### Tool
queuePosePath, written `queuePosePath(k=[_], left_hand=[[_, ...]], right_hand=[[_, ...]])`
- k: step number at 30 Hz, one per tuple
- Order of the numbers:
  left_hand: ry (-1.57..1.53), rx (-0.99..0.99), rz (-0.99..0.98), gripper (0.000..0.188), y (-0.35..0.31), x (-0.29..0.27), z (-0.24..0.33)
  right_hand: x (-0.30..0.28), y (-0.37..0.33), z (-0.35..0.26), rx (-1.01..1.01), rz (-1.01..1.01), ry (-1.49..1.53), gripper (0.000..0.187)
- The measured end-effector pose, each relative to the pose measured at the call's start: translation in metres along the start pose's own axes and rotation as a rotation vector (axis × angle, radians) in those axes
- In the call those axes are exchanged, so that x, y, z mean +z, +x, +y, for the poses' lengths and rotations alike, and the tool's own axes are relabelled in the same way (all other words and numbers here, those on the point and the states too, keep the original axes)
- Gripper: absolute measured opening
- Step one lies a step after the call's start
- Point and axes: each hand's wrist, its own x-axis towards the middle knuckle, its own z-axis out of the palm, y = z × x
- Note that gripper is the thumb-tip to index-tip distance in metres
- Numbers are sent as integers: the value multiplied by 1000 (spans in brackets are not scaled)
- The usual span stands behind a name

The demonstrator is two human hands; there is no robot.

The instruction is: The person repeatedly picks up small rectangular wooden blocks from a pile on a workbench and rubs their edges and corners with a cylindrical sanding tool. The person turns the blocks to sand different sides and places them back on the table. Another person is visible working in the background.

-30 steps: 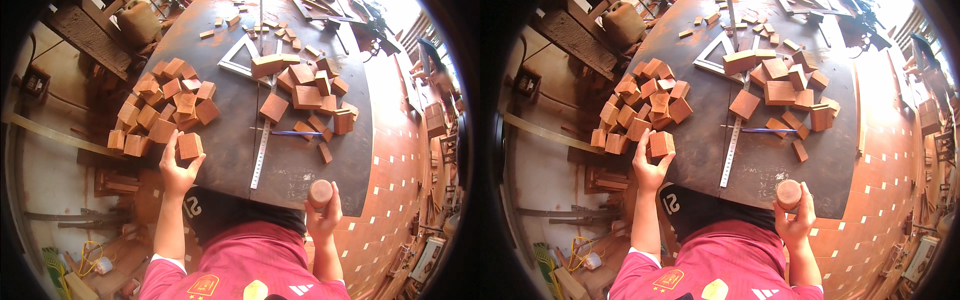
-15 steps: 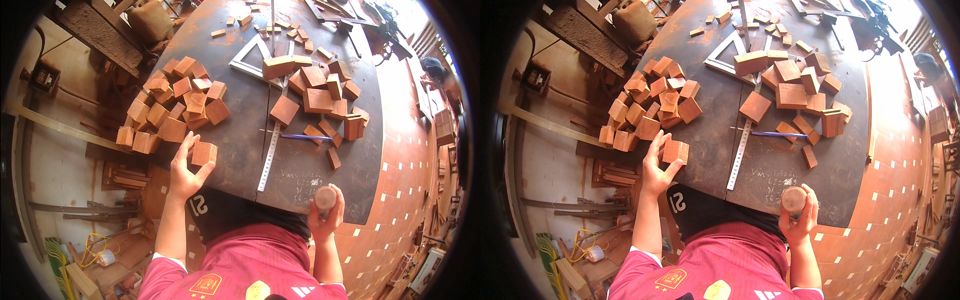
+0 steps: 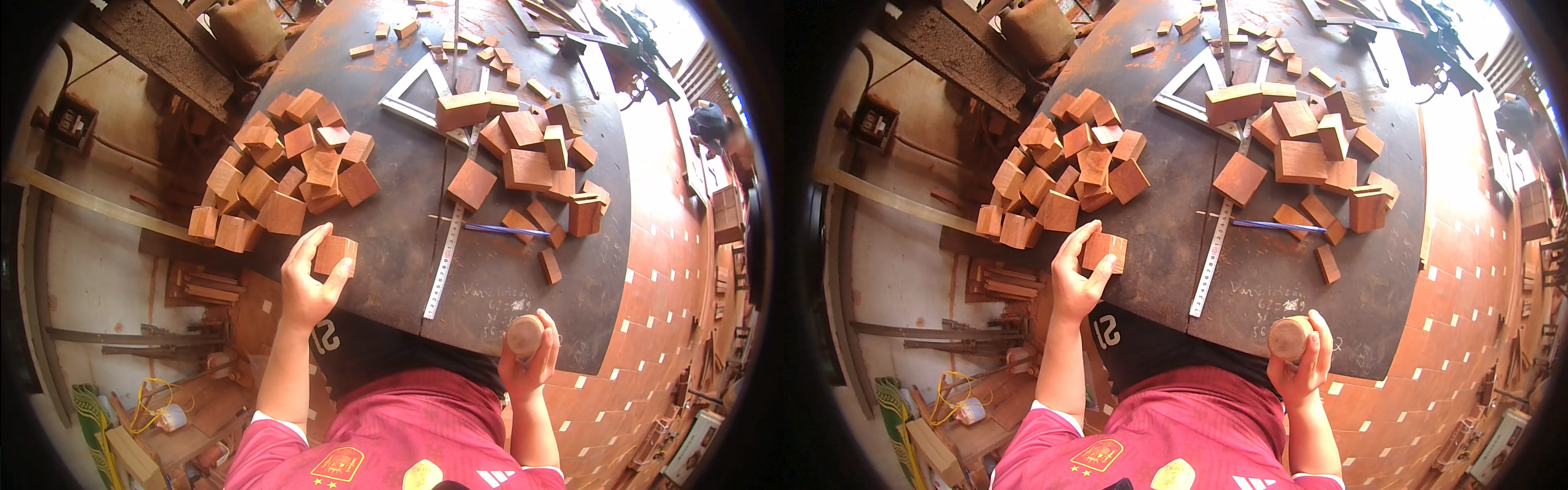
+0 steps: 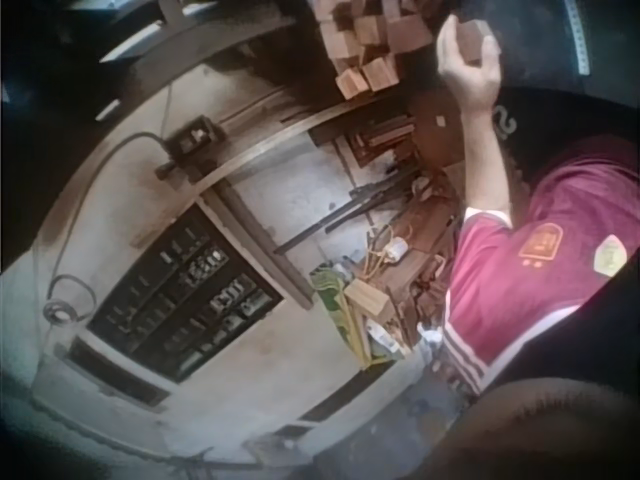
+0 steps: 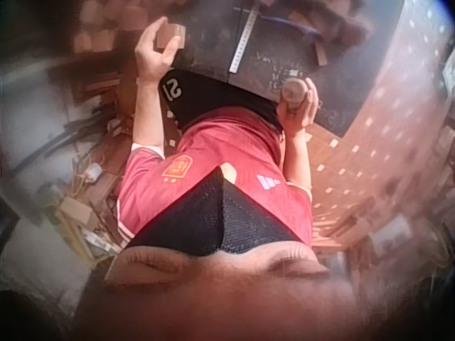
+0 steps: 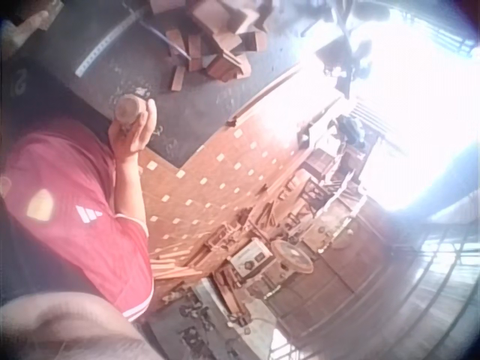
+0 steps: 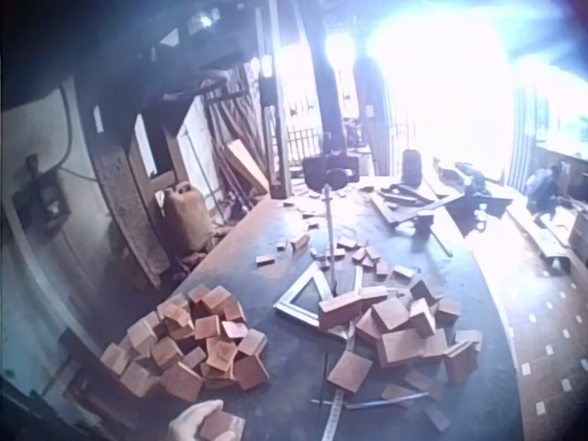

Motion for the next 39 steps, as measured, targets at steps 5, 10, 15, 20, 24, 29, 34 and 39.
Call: queuePosePath(k=[5,10,15,20,24,29,34,39], left_hand=[[64,20,5,72,-1,-1,2],[63,-58,-42,86,-6,-8,7],[130,-46,-107,86,0,-16,9],[69,162,-62,88,-2,-4,9],[-53,193,-114,85,-9,5,9],[-124,173,-48,76,-24,2,-5],[-89,51,-78,90,-32,-5,-5],[-145,100,-97,100,-28,19,9]], right_hand=[[2,-5,2,-27,-10,-31,78],[4,-5,2,-29,-12,-27,78],[4,-6,3,-31,-12,-42,77],[4,-7,3,-32,-7,-41,77],[3,-6,3,-38,-6,-58,77],[3,-3,0,-45,-11,-76,80],[3,-3,-2,16,-29,-58,80],[-2,26,-26,290,-186,137,76]])
